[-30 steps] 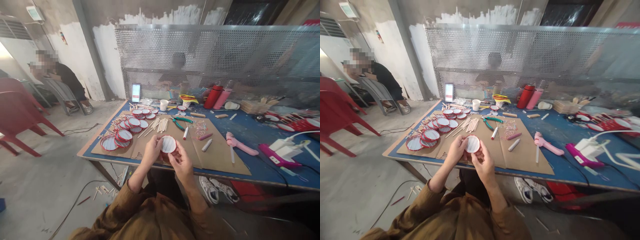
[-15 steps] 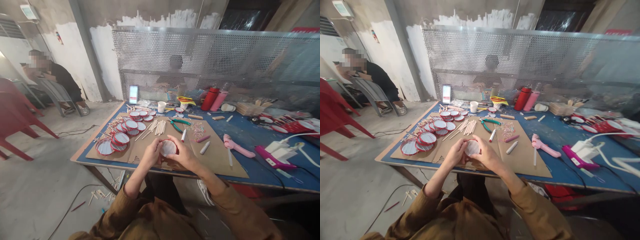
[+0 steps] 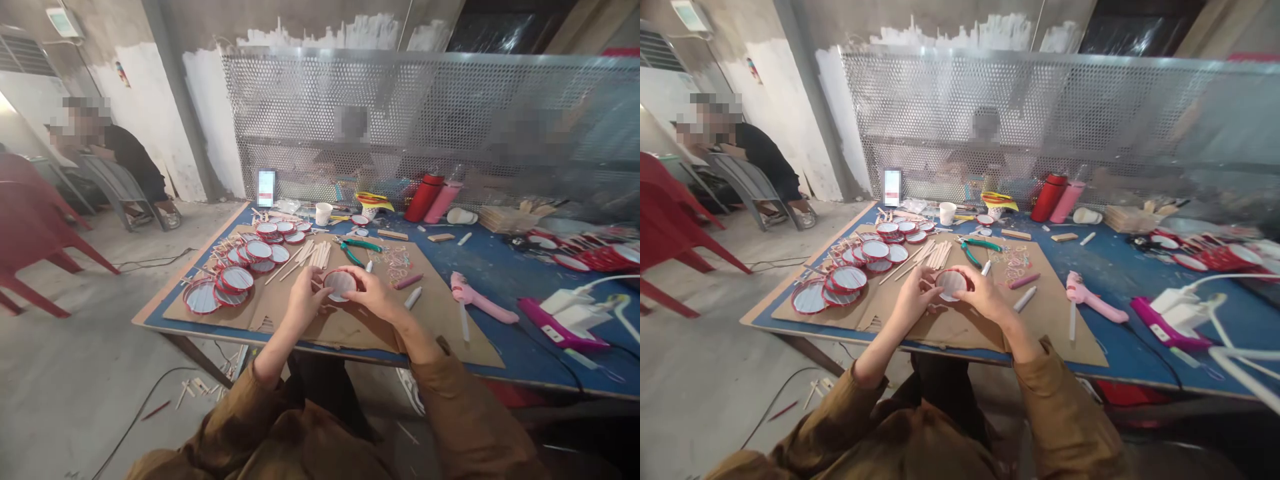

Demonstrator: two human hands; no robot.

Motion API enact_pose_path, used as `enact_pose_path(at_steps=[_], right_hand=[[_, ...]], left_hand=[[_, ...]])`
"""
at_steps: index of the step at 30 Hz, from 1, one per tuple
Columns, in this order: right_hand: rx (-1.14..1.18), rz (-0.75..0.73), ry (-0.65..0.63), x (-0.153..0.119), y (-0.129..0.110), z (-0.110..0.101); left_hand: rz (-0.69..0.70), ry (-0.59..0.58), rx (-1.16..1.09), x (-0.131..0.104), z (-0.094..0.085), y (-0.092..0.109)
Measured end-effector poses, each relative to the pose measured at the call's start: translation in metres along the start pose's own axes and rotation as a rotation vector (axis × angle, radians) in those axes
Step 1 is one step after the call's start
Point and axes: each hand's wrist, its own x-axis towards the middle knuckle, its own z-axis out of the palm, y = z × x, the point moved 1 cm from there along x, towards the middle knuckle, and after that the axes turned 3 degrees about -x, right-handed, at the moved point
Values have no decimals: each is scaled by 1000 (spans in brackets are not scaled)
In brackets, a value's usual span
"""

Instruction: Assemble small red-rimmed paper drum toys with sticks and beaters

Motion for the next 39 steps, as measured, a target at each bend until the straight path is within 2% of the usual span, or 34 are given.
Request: enact_pose_path(at_steps=[6, 10, 16, 25, 30, 35, 39], right_hand=[[-169, -6, 75, -10, -5, 11], [-84, -59, 43, -9, -2, 14], [-78, -56, 9, -11, -3, 13], [3, -52, -20, -11, -4, 15], [122, -6, -33, -10, -7, 15], [172, 101, 7, -9, -11, 13], [246, 144, 22, -7, -8, 15]], left_hand=[[166, -42, 216, -3, -7, 1], [148, -46, 266, -5, -7, 2], [101, -63, 239, -7, -6, 2], [214, -33, 352, -9, -7, 6], [148, -39, 286, -9, -8, 3], [58, -109, 169, -8, -7, 4], [53, -74, 122, -6, -9, 5]])
